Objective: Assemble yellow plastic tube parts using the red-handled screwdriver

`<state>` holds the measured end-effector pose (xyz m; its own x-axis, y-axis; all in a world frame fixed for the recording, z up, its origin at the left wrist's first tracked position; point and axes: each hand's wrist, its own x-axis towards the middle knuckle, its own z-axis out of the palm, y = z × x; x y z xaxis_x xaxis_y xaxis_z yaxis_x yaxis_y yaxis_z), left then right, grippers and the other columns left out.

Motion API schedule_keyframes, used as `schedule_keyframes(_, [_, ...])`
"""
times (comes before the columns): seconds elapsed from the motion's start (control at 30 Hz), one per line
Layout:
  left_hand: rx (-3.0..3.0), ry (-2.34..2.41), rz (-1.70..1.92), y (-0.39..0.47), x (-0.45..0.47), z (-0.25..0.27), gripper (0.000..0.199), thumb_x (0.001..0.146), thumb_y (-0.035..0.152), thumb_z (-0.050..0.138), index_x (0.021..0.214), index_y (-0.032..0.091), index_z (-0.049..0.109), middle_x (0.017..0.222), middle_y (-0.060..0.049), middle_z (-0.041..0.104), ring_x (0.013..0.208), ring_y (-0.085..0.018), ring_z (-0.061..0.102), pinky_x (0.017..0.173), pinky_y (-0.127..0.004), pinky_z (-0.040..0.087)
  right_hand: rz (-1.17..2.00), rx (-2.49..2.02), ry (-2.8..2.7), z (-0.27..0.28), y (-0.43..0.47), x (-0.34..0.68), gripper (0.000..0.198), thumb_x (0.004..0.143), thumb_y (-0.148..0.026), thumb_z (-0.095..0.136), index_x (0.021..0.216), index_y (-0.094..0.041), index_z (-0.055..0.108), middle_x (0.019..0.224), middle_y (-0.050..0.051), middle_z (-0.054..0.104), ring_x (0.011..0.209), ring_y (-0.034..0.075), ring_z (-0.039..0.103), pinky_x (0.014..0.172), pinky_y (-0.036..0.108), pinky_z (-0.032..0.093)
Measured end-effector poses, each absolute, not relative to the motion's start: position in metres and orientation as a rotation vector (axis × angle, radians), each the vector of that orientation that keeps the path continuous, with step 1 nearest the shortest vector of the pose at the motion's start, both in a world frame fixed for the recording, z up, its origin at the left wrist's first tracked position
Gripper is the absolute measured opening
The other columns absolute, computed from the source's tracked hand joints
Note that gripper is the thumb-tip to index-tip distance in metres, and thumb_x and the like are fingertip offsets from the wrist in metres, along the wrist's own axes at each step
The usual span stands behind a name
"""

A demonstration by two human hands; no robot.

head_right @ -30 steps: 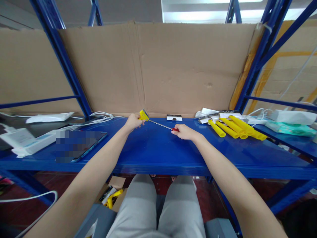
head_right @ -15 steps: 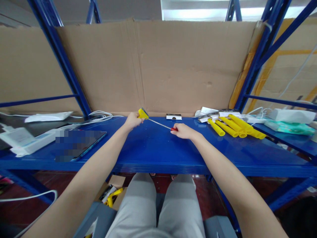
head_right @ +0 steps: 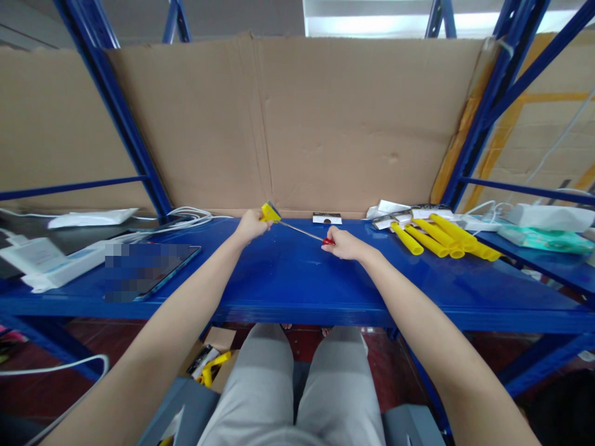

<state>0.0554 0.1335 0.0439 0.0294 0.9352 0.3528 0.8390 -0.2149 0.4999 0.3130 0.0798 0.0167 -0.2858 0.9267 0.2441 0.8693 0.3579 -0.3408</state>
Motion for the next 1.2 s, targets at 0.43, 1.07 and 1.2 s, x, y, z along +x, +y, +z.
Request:
schedule_keyframes(0.43, [2.091,1.875,0.857,0.1335,0.0557,0.0432,0.019,0.077,0.018,0.058,0.088,0.007,0.070,0.077,-0.010,0.070,0.073,-0.018,0.066,0.061,-0.021,0.047,0.159,-1.606,-2.259,0.0167,0.0802,0.3115,0.014,0.082,-0.030,0.056,0.088,-0.017,0.054,0.078,0.006,0.066,0.070,0.018,0.060,0.063,0.026,0.042])
schedule_keyframes(1.07, [2.078,1.922,0.825,0.1281,0.0593,0.0451,0.020,0.079,0.020,0.058,0.086,0.005,0.069,0.076,-0.012,0.069,0.073,-0.020,0.067,0.056,-0.022,0.045,0.164,-1.564,-2.298,0.0155,0.0820,0.3112,0.016,0.082,-0.028,0.055,0.093,-0.016,0.057,0.085,0.008,0.068,0.073,0.018,0.062,0.067,0.026,0.043])
schedule_keyframes(1.2, [2.076,1.903,0.831,0.1275,0.0590,0.0456,0.021,0.079,0.021,0.058,0.085,0.004,0.069,0.074,-0.013,0.068,0.073,-0.020,0.066,0.058,-0.024,0.047,0.133,-1.577,-2.389,0.0193,0.0799,0.3101,0.019,0.086,-0.032,0.050,0.086,-0.016,0.060,0.083,0.010,0.068,0.074,0.020,0.062,0.066,0.027,0.042])
